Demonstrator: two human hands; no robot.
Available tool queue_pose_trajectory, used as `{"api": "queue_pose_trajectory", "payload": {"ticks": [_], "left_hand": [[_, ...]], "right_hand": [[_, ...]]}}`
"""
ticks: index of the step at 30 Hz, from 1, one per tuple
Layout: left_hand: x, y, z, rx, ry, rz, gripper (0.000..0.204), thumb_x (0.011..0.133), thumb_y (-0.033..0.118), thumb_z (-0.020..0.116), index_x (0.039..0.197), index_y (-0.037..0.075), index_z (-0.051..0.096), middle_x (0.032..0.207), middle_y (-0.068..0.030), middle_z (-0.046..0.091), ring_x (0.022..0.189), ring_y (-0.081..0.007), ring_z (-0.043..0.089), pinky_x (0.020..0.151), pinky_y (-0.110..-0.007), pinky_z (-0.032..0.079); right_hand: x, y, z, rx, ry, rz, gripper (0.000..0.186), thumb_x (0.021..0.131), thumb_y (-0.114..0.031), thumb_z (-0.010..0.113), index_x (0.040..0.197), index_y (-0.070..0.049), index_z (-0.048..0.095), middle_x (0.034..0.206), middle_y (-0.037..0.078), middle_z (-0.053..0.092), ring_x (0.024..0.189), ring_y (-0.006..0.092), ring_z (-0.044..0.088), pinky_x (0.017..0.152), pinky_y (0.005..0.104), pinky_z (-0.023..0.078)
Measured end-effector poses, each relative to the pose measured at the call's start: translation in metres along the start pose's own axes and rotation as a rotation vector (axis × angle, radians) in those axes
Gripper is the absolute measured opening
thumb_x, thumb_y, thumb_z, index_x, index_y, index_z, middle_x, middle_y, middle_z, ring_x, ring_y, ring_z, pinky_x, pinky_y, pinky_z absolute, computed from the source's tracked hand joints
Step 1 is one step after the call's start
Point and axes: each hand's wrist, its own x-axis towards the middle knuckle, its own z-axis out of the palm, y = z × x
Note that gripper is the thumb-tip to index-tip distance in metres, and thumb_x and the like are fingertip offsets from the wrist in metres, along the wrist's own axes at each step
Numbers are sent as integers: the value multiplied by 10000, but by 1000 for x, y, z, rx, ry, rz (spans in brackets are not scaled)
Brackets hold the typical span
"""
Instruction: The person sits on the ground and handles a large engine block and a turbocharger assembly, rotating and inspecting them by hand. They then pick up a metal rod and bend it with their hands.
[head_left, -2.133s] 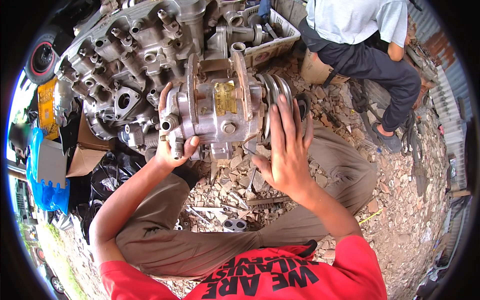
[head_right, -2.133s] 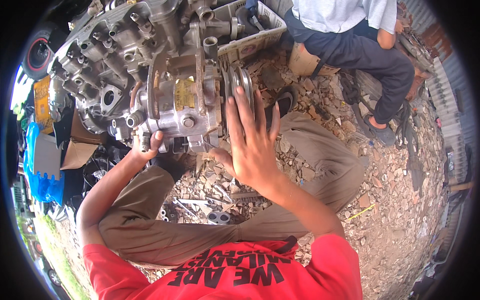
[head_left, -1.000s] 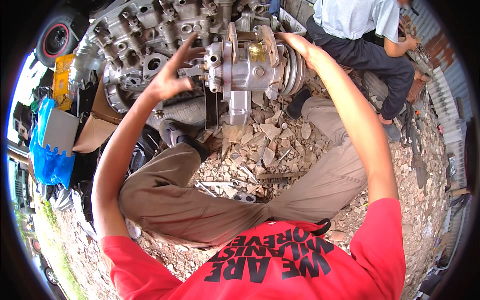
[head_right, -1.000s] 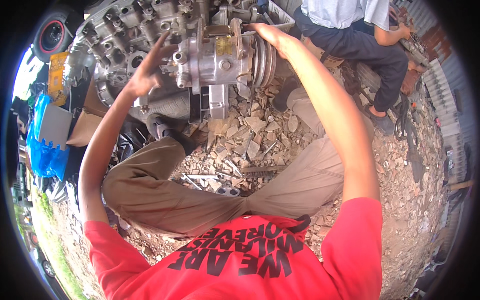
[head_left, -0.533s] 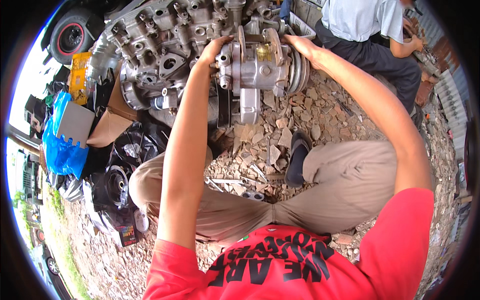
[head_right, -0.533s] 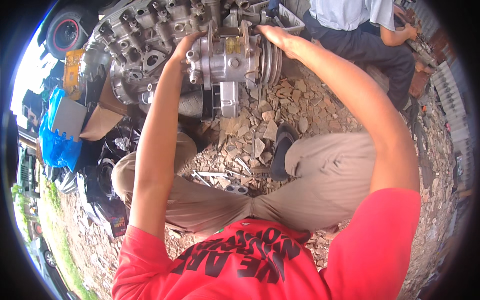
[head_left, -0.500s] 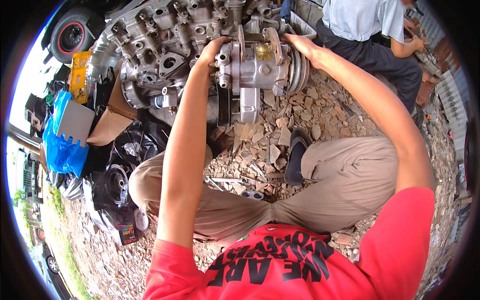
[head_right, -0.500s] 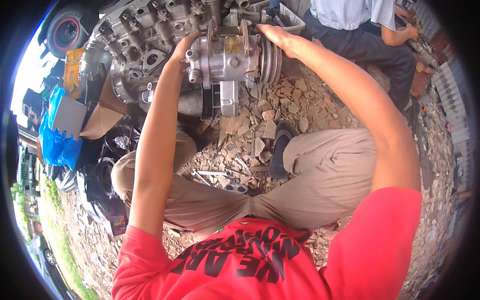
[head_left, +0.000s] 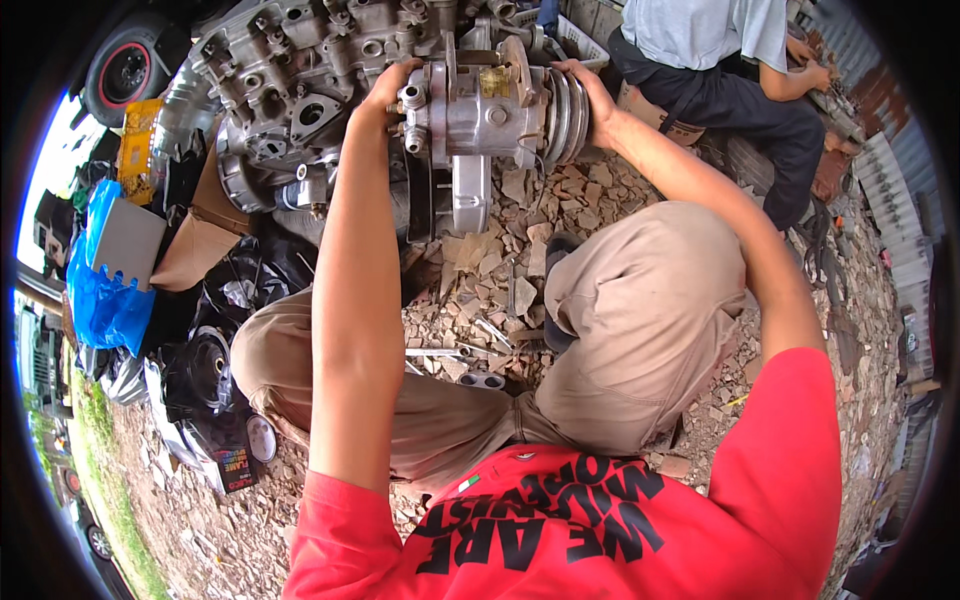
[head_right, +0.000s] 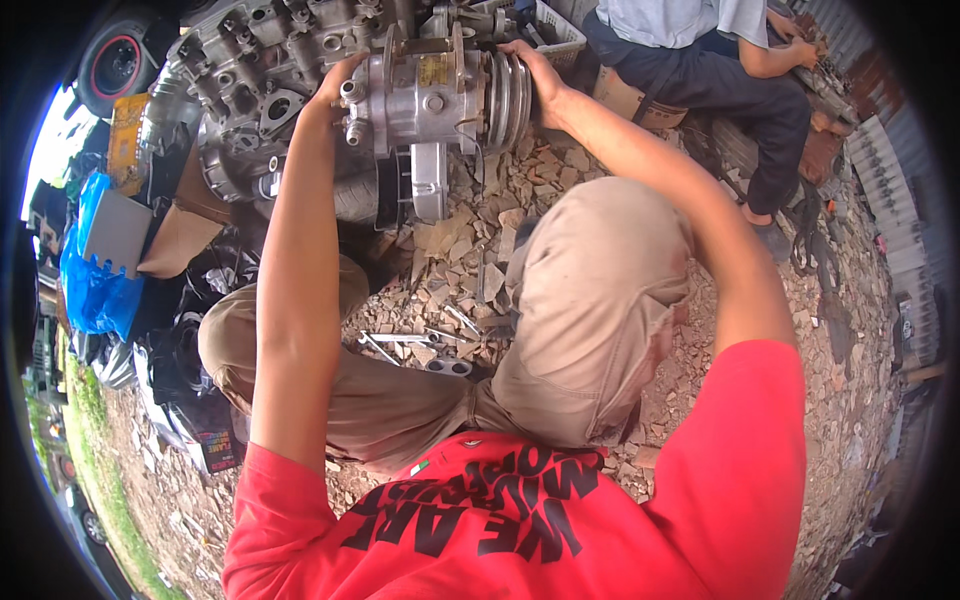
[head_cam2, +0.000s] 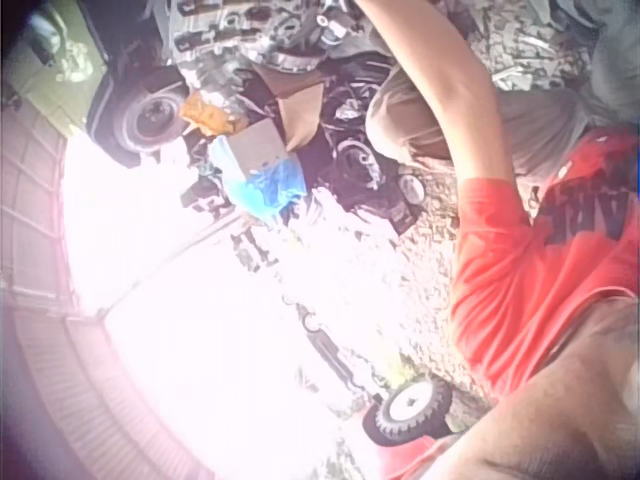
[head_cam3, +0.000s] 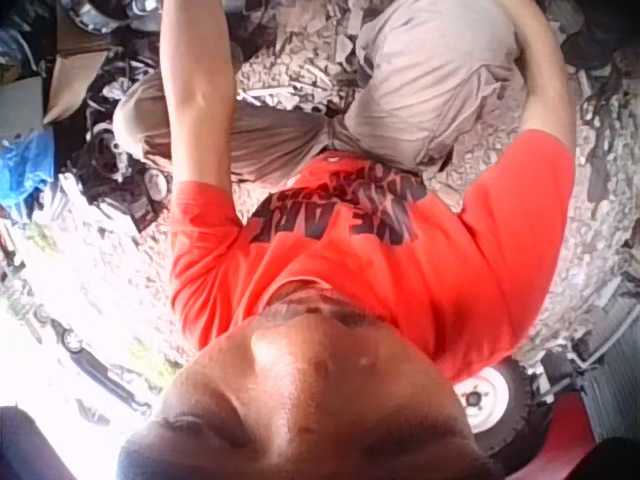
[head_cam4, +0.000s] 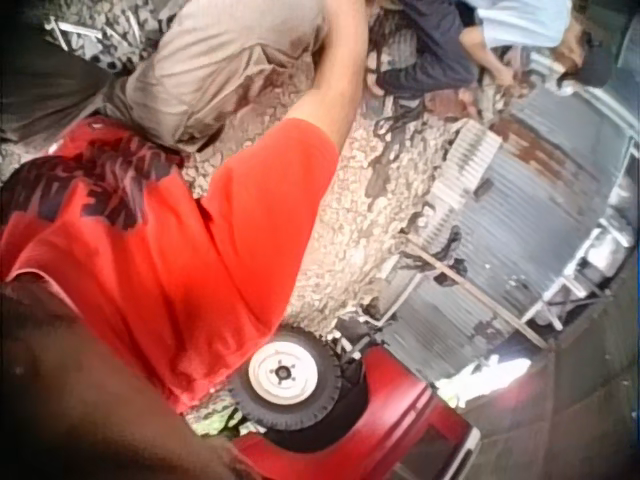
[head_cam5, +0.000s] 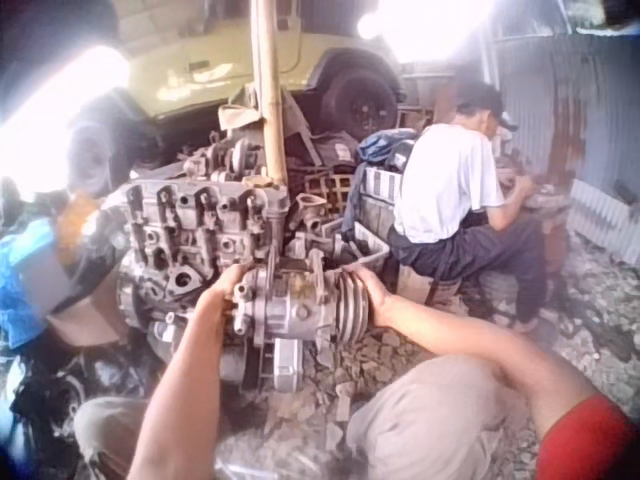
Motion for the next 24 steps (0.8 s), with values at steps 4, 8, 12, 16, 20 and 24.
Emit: {"api": "queue_pose_trajectory", "payload": {"ticks": [4, 8, 12, 16, 20, 24], "left_hand": [[-13, 10, 14, 4, 62, -91, 336, 960, 231, 483, 1171, 27, 646, 1000, -71, 681, 819, -160, 630, 712, -333, 507], [-1, -4, 8, -28, 42, -46, 360, 966, 242, 467, 1173, 11, 651, 1015, -85, 685, 845, -163, 614, 763, -333, 493], [3, -7, 19, 130, 39, 142, 338, 958, 267, 509, 1110, 13, 671, 982, -73, 690, 806, -157, 609, 734, -316, 494], [-16, 5, 15, -97, 66, -17, 306, 950, 258, 548, 1066, 15, 695, 949, -61, 705, 776, -154, 638, 712, -294, 521], [-39, 9, 27, -149, 163, -6, 326, 963, 255, 564, 1131, 0, 679, 984, -101, 726, 817, -202, 689, 765, -310, 555], [-47, -15, 23, -322, 231, 159, 364, 1027, 239, 503, 1246, -32, 609, 990, -139, 724, 835, -216, 702, 785, -324, 570]], "right_hand": [[-4, 10, -3, 167, -49, -148, 334, 898, -411, 560, 971, -111, 686, 862, 52, 717, 710, 185, 675, 696, 349, 574], [-2, 20, 1, 243, -12, -270, 323, 891, -378, 551, 960, -92, 683, 860, 71, 719, 693, 190, 685, 665, 333, 596], [-3, 17, -15, 328, -32, -301, 389, 874, -345, 553, 1038, -18, 686, 895, 96, 725, 736, 225, 696, 715, 348, 596], [-25, 27, 19, 382, 155, -322, 465, 885, -461, 614, 1124, -63, 645, 980, 64, 691, 825, 176, 664, 758, 331, 551], [-47, 57, 39, 368, 178, -473, 691, 1008, -497, 481, 1483, -6, 372, 1500, 102, 429, 1388, 172, 376, 1178, 337, 207], [-39, 62, 47, 370, 244, -592, 612, 1029, -396, 454, 1463, 30, 381, 1436, 127, 477, 1327, 185, 431, 1149, 335, 250]]}}
